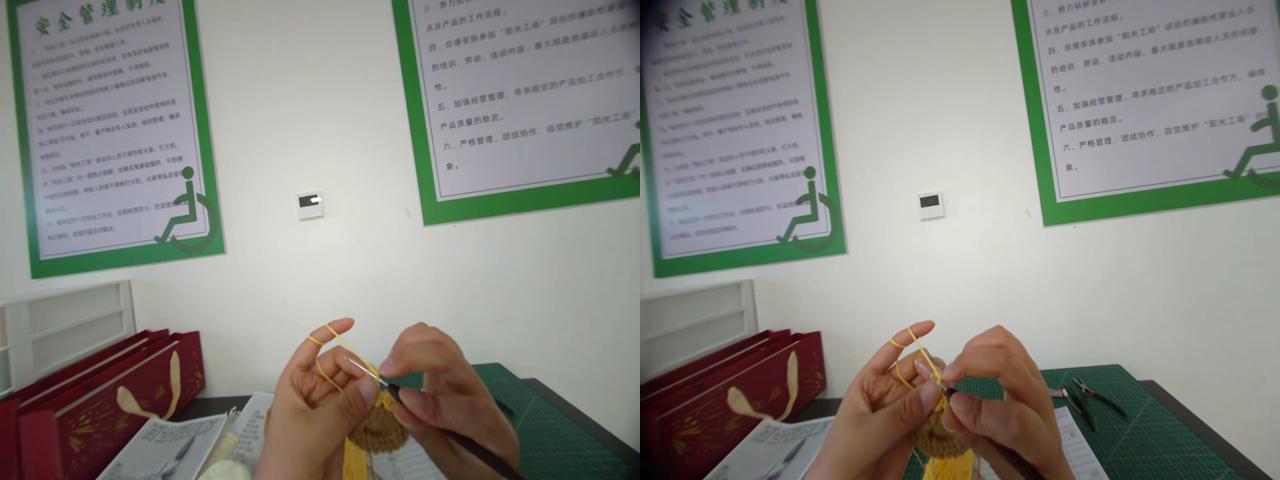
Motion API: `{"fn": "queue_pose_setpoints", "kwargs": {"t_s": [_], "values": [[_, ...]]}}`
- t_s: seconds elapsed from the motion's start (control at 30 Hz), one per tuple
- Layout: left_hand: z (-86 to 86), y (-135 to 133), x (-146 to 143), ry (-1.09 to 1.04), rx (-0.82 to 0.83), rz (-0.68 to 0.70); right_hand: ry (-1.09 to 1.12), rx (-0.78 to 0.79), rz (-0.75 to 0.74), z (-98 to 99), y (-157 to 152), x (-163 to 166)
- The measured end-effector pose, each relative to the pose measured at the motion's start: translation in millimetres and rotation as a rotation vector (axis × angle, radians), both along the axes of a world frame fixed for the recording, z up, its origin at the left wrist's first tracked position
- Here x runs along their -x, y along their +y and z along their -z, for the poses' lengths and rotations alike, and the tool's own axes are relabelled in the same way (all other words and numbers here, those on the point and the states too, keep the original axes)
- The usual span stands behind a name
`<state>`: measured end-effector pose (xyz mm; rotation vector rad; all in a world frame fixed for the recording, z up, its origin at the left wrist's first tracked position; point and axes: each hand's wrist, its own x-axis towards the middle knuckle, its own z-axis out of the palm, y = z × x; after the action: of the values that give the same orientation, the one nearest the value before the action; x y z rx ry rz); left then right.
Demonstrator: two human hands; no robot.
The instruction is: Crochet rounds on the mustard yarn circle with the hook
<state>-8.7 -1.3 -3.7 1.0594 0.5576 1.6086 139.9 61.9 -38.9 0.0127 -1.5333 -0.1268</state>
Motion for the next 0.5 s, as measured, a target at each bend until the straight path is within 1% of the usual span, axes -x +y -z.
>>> {"fn": "queue_pose_setpoints", "kwargs": {"t_s": [0.07,0.1,0.17,0.2,0.23,0.27,0.37,0.43,0.5], "values": [[-0.4,-1,-3,0.009,-0.005,-0.013,0.096,0.055,0.073,1.2,-4,7],[-0.9,-2,-5,0.013,-0.009,-0.027,0.139,0.038,0.131,0.9,-7,11],[-2.6,-3,-9,0.024,-0.031,-0.083,0.212,-0.121,0.267,-1.5,-11,18],[-3.6,-4,-11,0.029,-0.045,-0.115,0.209,-0.183,0.305,-3.4,-13,20],[-4.7,-5,-12,0.039,-0.058,-0.144,0.198,-0.192,0.302,-5.2,-14,21],[-5.7,-5,-13,0.053,-0.068,-0.17,0.182,-0.164,0.258,-6.8,-15,21],[-7.4,-6,-14,0.11,-0.078,-0.229,0.217,0.023,0.045,-8.2,-18,17],[-7.4,-6,-12,0.135,-0.075,-0.247,0.285,0.184,-0.069,-6.6,-19,14],[-6.8,-5,-10,0.137,-0.068,-0.231,0.334,0.381,-0.173,-5.5,-19,13]]}}
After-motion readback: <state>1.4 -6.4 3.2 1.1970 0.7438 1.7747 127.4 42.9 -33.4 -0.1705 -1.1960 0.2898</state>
